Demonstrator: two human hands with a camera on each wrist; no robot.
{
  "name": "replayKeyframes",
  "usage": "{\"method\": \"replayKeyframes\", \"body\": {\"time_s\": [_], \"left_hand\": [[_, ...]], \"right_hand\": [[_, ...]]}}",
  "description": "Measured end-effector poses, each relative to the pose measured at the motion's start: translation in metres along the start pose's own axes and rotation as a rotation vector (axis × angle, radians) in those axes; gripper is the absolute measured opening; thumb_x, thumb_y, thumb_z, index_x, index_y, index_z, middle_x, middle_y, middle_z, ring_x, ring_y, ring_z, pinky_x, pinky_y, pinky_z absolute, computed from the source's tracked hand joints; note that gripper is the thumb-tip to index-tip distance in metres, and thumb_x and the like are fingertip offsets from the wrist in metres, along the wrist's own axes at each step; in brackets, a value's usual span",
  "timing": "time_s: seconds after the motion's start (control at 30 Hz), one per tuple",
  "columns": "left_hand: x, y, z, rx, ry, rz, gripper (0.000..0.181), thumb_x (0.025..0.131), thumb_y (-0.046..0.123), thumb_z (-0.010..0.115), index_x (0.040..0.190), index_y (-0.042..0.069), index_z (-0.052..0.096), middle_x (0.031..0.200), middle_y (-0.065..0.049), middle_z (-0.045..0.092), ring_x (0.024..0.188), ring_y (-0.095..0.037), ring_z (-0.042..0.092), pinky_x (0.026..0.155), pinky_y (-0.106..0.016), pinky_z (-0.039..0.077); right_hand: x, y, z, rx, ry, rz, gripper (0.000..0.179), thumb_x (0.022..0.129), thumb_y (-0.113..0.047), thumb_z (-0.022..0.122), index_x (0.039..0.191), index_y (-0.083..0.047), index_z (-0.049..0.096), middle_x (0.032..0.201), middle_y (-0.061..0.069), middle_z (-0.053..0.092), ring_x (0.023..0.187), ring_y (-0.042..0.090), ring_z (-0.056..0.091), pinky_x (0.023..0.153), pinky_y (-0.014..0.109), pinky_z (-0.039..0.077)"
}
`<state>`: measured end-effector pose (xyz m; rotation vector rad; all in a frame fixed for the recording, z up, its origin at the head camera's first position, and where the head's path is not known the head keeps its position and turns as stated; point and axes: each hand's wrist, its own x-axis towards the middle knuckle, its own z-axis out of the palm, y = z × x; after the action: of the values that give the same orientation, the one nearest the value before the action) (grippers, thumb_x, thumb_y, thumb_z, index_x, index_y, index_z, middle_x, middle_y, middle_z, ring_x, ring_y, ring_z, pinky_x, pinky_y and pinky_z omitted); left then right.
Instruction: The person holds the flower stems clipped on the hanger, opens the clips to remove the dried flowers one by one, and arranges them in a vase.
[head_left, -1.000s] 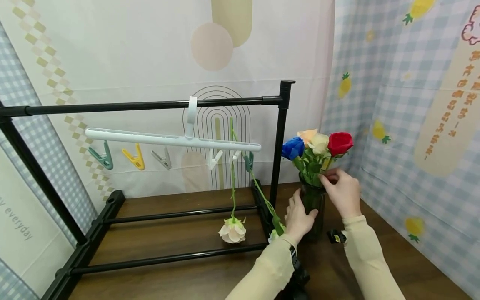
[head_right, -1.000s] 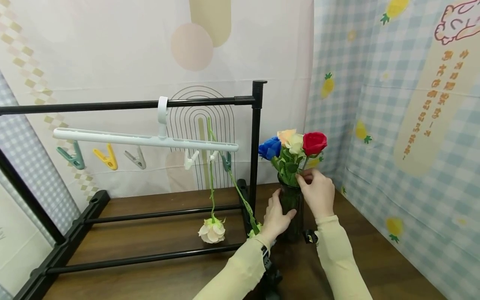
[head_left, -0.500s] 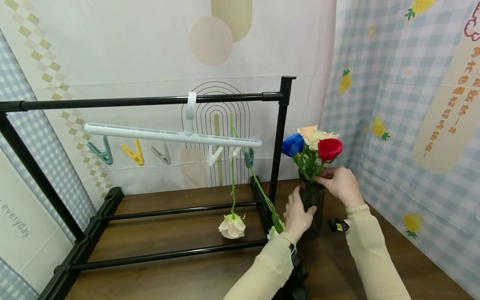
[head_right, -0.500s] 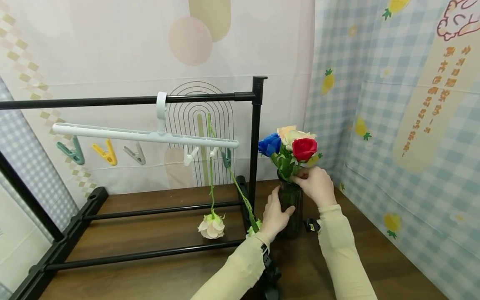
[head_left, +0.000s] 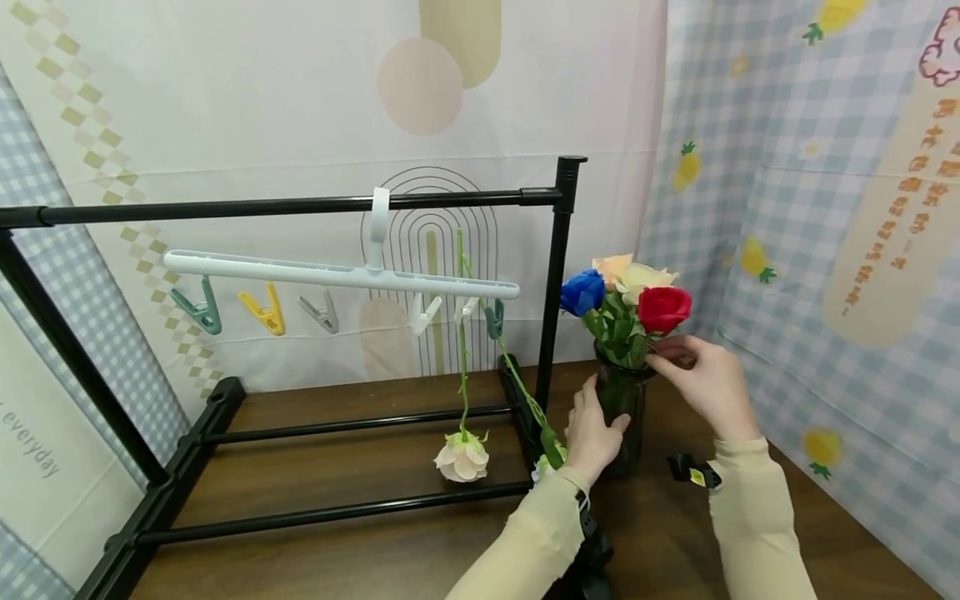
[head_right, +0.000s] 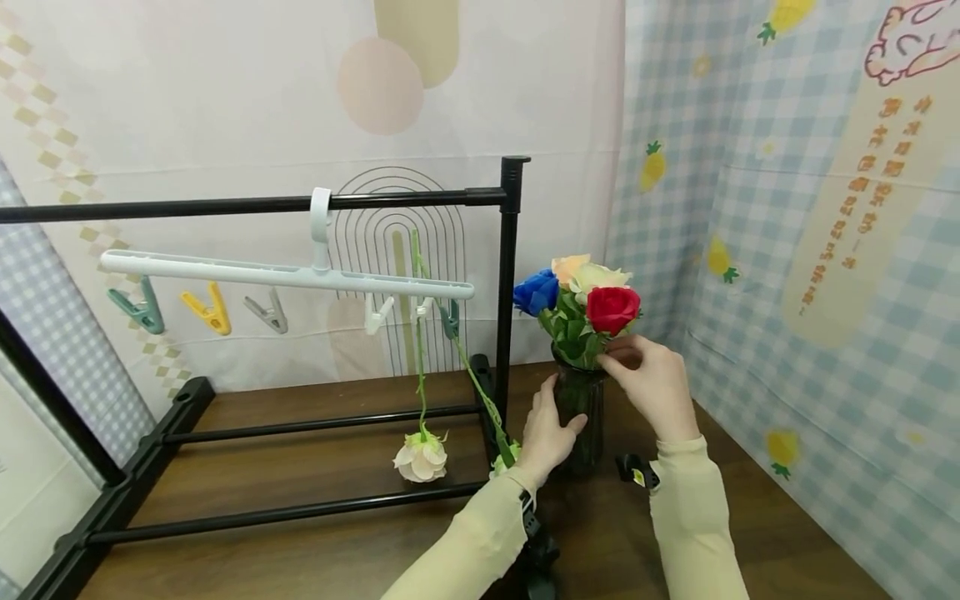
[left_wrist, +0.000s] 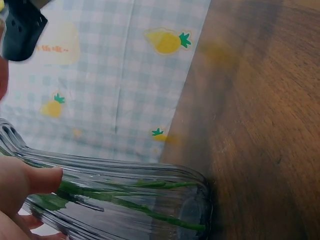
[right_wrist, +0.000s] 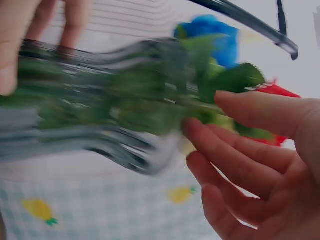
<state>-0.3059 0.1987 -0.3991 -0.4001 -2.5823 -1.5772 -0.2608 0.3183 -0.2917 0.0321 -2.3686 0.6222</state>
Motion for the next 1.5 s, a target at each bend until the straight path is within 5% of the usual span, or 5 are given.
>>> {"method": "replayKeyframes", "body": {"time_s": [0.13, 0.37, 0.77, 1.1, 1.5], "left_hand": [[0.003, -0.004, -0.004, -0.005, 0.019, 0.005, 0.066, 0.083, 0.033, 0.062, 0.138, 0.026, 0.026, 0.135, -0.005, 0.040, 0.119, -0.032, 0.043, 0.092, -0.050, 0.037], [0.001, -0.001, -0.017, -0.107, 0.005, -0.010, 0.073, 0.083, 0.032, 0.063, 0.140, 0.016, 0.021, 0.140, -0.008, 0.030, 0.128, -0.029, 0.032, 0.099, -0.041, 0.036], [-0.027, 0.052, -0.082, 0.114, -0.168, 0.117, 0.073, 0.084, 0.045, 0.055, 0.142, 0.014, 0.022, 0.143, -0.004, 0.033, 0.132, -0.020, 0.031, 0.103, -0.036, 0.034], [-0.038, 0.053, -0.175, 0.003, -0.120, 0.319, 0.021, 0.088, 0.037, 0.053, 0.096, 0.023, 0.067, 0.083, 0.009, 0.069, 0.072, 0.000, 0.061, 0.063, -0.018, 0.046], [-0.014, -0.002, -0.224, -0.338, 0.152, 0.163, 0.019, 0.087, 0.020, 0.057, 0.091, 0.005, 0.068, 0.085, -0.017, 0.069, 0.079, -0.025, 0.066, 0.071, -0.024, 0.047]], "right_hand": [[-0.010, -0.012, -0.015, 0.024, 0.159, 0.013, 0.022, 0.079, -0.025, 0.067, 0.094, -0.009, 0.068, 0.083, 0.010, 0.070, 0.066, -0.024, 0.039, 0.062, 0.011, 0.038], [-0.024, -0.039, -0.031, 0.080, 0.378, -0.023, 0.022, 0.078, -0.015, 0.069, 0.098, -0.007, 0.066, 0.087, 0.011, 0.069, 0.075, -0.022, 0.036, 0.069, 0.013, 0.032], [-0.019, -0.069, -0.022, 0.194, 0.448, -0.112, 0.020, 0.081, -0.020, 0.064, 0.098, -0.009, 0.068, 0.086, 0.008, 0.067, 0.076, -0.017, 0.042, 0.065, 0.009, 0.032], [-0.003, -0.088, -0.004, 0.208, 0.311, -0.286, 0.015, 0.083, -0.018, 0.063, 0.094, -0.010, 0.068, 0.087, 0.005, 0.067, 0.079, 0.003, 0.053, 0.067, 0.014, 0.038], [0.005, -0.122, 0.048, 0.233, -0.076, -0.356, 0.014, 0.086, -0.026, 0.059, 0.093, -0.016, 0.066, 0.089, -0.003, 0.068, 0.077, 0.009, 0.060, 0.067, 0.029, 0.046]]}}
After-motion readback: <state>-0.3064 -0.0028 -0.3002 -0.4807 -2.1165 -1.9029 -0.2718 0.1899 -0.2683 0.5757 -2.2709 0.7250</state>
